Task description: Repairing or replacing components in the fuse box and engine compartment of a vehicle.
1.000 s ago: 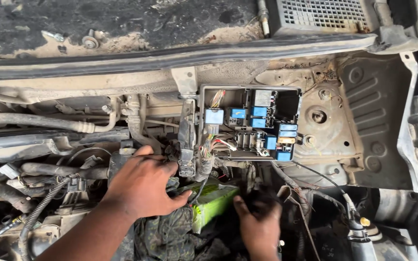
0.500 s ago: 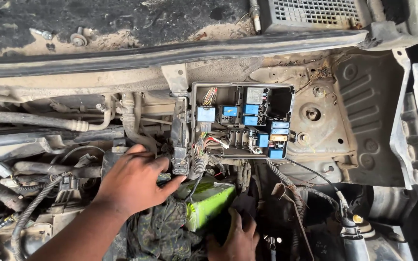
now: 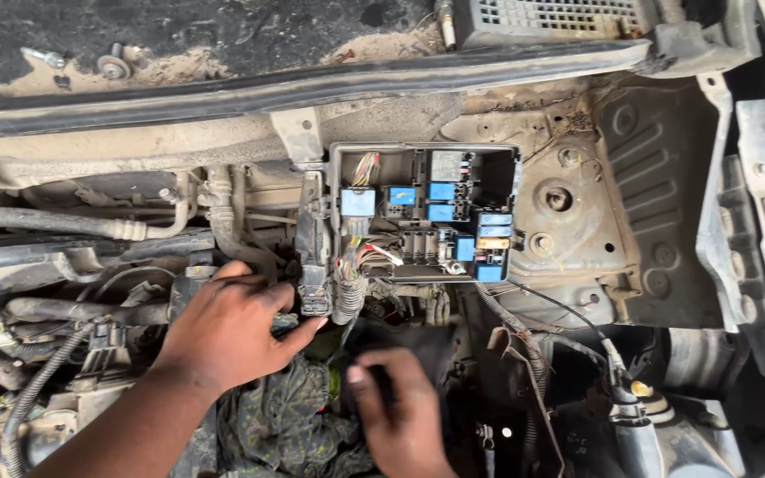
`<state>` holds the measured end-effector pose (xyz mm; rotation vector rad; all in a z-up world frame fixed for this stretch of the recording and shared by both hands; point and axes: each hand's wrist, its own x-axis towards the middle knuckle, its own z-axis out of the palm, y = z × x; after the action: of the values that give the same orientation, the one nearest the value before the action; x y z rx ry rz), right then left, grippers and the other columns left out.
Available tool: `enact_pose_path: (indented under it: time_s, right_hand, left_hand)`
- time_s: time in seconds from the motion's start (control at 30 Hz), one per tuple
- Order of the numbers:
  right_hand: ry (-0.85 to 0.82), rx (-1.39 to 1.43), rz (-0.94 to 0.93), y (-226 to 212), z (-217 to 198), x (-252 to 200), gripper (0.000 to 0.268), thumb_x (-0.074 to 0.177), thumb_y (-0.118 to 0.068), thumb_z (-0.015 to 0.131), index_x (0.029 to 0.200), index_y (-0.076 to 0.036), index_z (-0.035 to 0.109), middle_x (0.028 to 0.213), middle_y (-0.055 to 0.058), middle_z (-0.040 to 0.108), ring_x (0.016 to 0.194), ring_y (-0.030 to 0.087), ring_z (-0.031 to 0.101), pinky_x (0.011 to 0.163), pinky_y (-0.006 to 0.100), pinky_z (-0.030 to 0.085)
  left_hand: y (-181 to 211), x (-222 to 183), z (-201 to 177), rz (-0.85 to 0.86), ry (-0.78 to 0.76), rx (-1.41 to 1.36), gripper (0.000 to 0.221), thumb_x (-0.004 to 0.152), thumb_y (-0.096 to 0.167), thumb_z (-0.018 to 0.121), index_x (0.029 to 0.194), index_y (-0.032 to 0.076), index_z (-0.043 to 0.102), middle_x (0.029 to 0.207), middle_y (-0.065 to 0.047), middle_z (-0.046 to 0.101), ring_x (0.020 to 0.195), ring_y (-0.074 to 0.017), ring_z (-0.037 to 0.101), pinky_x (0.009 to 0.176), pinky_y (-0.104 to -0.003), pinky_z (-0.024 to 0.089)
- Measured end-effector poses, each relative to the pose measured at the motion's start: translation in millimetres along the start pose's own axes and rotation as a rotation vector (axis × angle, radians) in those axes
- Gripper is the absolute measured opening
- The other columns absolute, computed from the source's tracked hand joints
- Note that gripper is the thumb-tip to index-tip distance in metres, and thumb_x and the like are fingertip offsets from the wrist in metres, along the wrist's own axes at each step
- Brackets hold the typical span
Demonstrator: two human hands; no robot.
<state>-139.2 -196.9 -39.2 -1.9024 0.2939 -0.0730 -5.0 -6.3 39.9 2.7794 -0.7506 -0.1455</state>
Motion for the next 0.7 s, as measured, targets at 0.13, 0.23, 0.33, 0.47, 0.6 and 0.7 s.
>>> enact_pose_path:
  time_s: [0.13,0.23,0.33,0.47,0.6,0.7]
  right_hand:
    - [-0.274,-0.252,-0.08,0.6,1.4,7.4,0.04,0.099,-0.032,0.068,0.131,-0.009,0.063,0.133,0.014,0.062,0.131,0.03,0.053,0.105,0.048,0.038]
    - [-0.235,-0.337,0.086,3.3,-0.8,6.4,0.078,0.092,-0.05,0.07,0.15,-0.007,0.04,0.151,0.02,0.038,0.147,0.039,0.028,0.115,0.055,0.022]
    - [-0.337,-0.389,0.033,-2.3,-4.3,4.9,0.105,0.084,-0.056,0.079,0.158,-0.002,0.028,0.16,0.028,0.022,0.15,0.046,0.014,0.116,0.059,0.012]
    - [-0.307,-0.468,-0.183,-3.4,13.1,3.0,0.107,0.065,-0.039,0.082,0.152,0.002,0.036,0.16,0.032,0.026,0.15,0.051,0.018,0.117,0.06,0.015]
    - [-0.383,-0.407,-0.148,-3.2,16.8,6.5,0.086,0.065,-0.032,0.08,0.138,0.002,0.05,0.15,0.026,0.038,0.148,0.048,0.023,0.114,0.066,0.012]
    - [-0.066,-0.069,-0.157,-11.8,-2.4,-1.6,0.073,0.062,-0.024,0.077,0.129,0.001,0.061,0.135,0.021,0.058,0.134,0.041,0.046,0.113,0.054,0.032]
  left_hand:
    - [2.8,1.4,-2.5,-0.021,-0.027,0.015,0.041,0.076,0.049,0.075,0.085,0.008,0.076,0.08,-0.011,0.076,0.085,-0.027,0.07,0.081,-0.039,0.058]
    - [1.3,2.0,-1.5,0.001,-0.004,-0.013,0.041,0.077,0.048,0.075,0.083,0.008,0.077,0.077,-0.011,0.075,0.083,-0.0258,0.07,0.08,-0.038,0.058]
    - [2.9,1.1,-1.6,0.01,0.022,0.006,0.04,0.076,0.047,0.076,0.085,0.008,0.078,0.075,-0.012,0.075,0.079,-0.028,0.07,0.08,-0.04,0.058]
    - [4.6,3.3,-2.3,0.014,0.005,0.012,0.04,0.077,0.048,0.075,0.086,0.009,0.078,0.076,-0.012,0.075,0.076,-0.0272,0.07,0.078,-0.04,0.058]
    - [7.2,3.7,-2.1,-0.013,-0.035,0.051,0.042,0.076,0.049,0.074,0.087,0.009,0.079,0.074,-0.012,0.075,0.078,-0.0271,0.071,0.079,-0.039,0.059]
    - [8.5,5.4,-3.8,-0.035,-0.067,0.07,0.043,0.076,0.051,0.074,0.089,0.01,0.08,0.074,-0.013,0.076,0.078,-0.027,0.071,0.079,-0.04,0.059]
